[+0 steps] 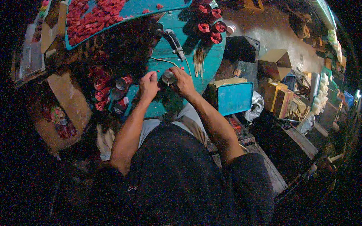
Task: The person assembles small cylindrical containers by filling them with red granular material, inserting wooden sticks, and using a metal tool to press the contents. The person repeatedly picks up containers, fills them, and places them on the table.
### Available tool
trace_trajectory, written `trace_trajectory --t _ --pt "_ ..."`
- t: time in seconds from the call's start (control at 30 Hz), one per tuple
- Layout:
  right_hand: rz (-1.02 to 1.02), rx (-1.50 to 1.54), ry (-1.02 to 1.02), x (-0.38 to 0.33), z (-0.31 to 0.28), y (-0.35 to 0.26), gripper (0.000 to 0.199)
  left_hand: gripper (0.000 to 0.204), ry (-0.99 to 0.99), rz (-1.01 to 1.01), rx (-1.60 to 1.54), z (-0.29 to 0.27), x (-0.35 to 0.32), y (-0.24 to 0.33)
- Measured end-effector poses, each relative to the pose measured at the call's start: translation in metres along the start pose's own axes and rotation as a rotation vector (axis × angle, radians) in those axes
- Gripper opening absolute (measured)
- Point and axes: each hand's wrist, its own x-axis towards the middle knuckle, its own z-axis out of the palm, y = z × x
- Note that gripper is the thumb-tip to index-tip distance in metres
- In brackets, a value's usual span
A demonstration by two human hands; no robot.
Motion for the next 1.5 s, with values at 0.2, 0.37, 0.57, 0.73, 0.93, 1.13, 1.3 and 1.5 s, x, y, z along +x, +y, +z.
trace_trajectory --t 0.2,0.37,0.57,0.73,0.93,1.13,1.3,1.5 --pt "0.018 0.103 0.024 0.008 0.008 0.004 0.072 0.038 0.101 0.665 0.166 -0.028 -0.030 0.043" --pt "0.042 0.073 -0.022 0.009 0.010 0.011 0.067 0.032 0.156 0.832 0.359 -0.033 -0.025 0.053" --pt "0.191 0.154 -0.006 0.002 -0.029 -0.023 0.068 0.015 0.134 0.884 0.395 -0.035 -0.022 0.058" --pt "-0.263 -0.136 0.339 0.123 -0.141 -0.074 0.045 0.020 0.234 1.002 0.413 -0.023 -0.019 0.030" --pt "-0.398 -0.561 0.463 0.335 -0.181 -0.073 0.075 0.031 0.075 0.957 0.520 -0.029 -0.022 0.043" --pt "-0.563 -0.562 0.474 0.423 -0.124 -0.064 0.085 0.034 0.118 1.017 0.490 -0.027 -0.020 0.040" --pt "-0.690 -0.720 0.398 0.487 -0.123 -0.083 0.079 0.023 0.084 0.970 0.545 -0.039 -0.022 0.064" --pt "-0.752 -0.766 0.116 0.549 -0.170 0.005 0.064 0.030 0.048 0.987 0.476 -0.021 -0.013 0.064"
